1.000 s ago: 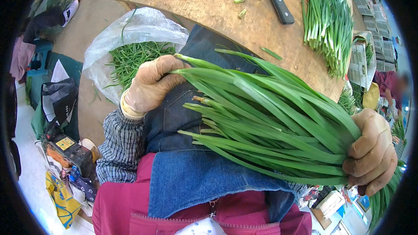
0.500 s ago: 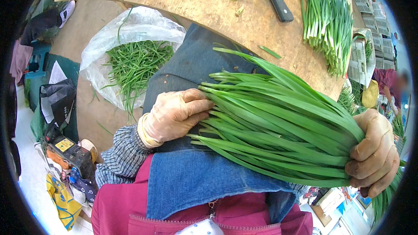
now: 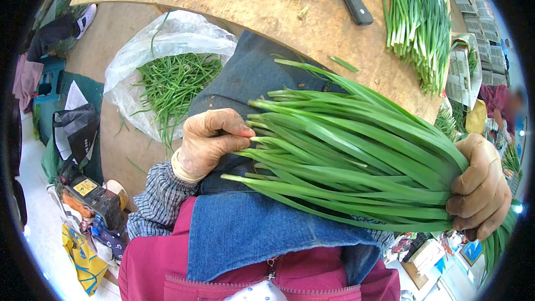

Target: The person trims the root ends of green onions using a knife on a wooden cutting board. They gather the trimmed onions into bundles, place them into a white plastic basket, and continue processing additional bunches.

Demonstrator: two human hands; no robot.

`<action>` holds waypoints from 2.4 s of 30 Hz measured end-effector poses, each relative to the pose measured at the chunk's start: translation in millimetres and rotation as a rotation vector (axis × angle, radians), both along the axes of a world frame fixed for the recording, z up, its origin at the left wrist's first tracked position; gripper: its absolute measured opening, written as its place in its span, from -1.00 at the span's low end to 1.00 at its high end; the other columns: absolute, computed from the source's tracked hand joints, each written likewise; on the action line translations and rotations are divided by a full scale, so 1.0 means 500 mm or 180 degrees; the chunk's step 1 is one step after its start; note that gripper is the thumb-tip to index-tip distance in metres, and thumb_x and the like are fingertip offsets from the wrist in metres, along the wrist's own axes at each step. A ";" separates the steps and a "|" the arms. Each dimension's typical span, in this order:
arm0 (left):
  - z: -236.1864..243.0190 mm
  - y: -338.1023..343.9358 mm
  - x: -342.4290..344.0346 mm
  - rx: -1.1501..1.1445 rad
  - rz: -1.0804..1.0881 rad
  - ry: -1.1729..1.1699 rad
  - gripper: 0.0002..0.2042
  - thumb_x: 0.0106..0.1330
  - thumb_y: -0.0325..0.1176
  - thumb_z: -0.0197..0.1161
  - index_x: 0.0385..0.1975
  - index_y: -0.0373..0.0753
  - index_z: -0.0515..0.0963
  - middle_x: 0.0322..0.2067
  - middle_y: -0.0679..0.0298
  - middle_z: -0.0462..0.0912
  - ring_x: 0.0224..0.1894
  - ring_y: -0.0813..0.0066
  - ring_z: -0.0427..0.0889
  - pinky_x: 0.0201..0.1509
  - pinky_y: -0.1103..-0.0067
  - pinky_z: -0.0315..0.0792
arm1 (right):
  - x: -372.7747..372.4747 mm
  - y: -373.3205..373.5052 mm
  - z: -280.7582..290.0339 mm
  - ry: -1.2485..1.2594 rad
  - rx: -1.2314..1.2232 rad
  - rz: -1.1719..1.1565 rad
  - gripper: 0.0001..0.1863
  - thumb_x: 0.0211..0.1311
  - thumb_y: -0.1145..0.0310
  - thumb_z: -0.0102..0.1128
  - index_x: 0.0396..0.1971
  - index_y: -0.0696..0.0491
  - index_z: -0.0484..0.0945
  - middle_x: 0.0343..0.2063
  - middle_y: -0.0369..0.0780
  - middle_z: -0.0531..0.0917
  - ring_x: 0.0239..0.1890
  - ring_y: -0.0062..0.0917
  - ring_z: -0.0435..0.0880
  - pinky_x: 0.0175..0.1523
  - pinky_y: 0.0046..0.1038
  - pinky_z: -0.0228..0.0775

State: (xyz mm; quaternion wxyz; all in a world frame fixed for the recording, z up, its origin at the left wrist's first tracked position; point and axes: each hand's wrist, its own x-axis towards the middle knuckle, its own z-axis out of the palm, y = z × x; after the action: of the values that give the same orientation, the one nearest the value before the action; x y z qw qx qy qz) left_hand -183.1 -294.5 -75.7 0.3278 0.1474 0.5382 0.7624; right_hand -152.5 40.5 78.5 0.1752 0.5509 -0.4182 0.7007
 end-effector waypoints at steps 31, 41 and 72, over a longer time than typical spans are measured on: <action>0.001 0.034 0.000 -0.2433 -0.0022 0.3430 -0.84 0.02 -0.36 0.30 -0.43 -0.21 0.50 -0.55 0.24 0.45 -0.57 0.22 0.52 -0.49 0.39 0.41 | 0.021 0.045 0.004 -0.0002 0.0509 0.0041 -0.69 -0.04 0.24 0.44 -0.30 0.00 0.56 -0.53 -0.45 0.66 -0.52 -0.74 0.57 -0.44 -0.72 0.26; -0.019 -0.128 -0.068 -0.3310 0.1655 0.2663 -0.82 0.17 -0.43 0.29 -0.60 -0.26 0.45 -0.68 0.16 0.47 -0.68 0.19 0.46 -0.59 0.45 0.34 | 0.008 0.019 -0.007 -0.0126 -0.0016 -0.0032 -0.93 0.03 0.41 0.29 -0.46 0.02 0.58 -0.66 -0.40 0.64 -0.66 -0.70 0.52 -0.54 -0.68 0.17; -0.004 0.086 -0.027 -0.1660 0.0399 0.3485 -0.88 -0.01 -0.49 0.26 -0.45 -0.20 0.52 -0.62 0.26 0.48 -0.64 0.23 0.47 -0.56 0.43 0.34 | 0.000 0.099 0.025 -0.0347 0.1272 0.0280 -0.73 0.07 0.26 0.33 -0.29 0.06 0.53 -0.52 -0.37 0.67 -0.53 -0.65 0.60 -0.42 -0.64 0.28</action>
State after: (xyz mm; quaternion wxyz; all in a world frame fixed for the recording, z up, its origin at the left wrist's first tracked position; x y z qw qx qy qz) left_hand -196.7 -251.6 -77.8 -0.0167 0.4008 0.8052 0.4367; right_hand -152.7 90.2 91.2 0.0088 0.5537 -0.5333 0.6395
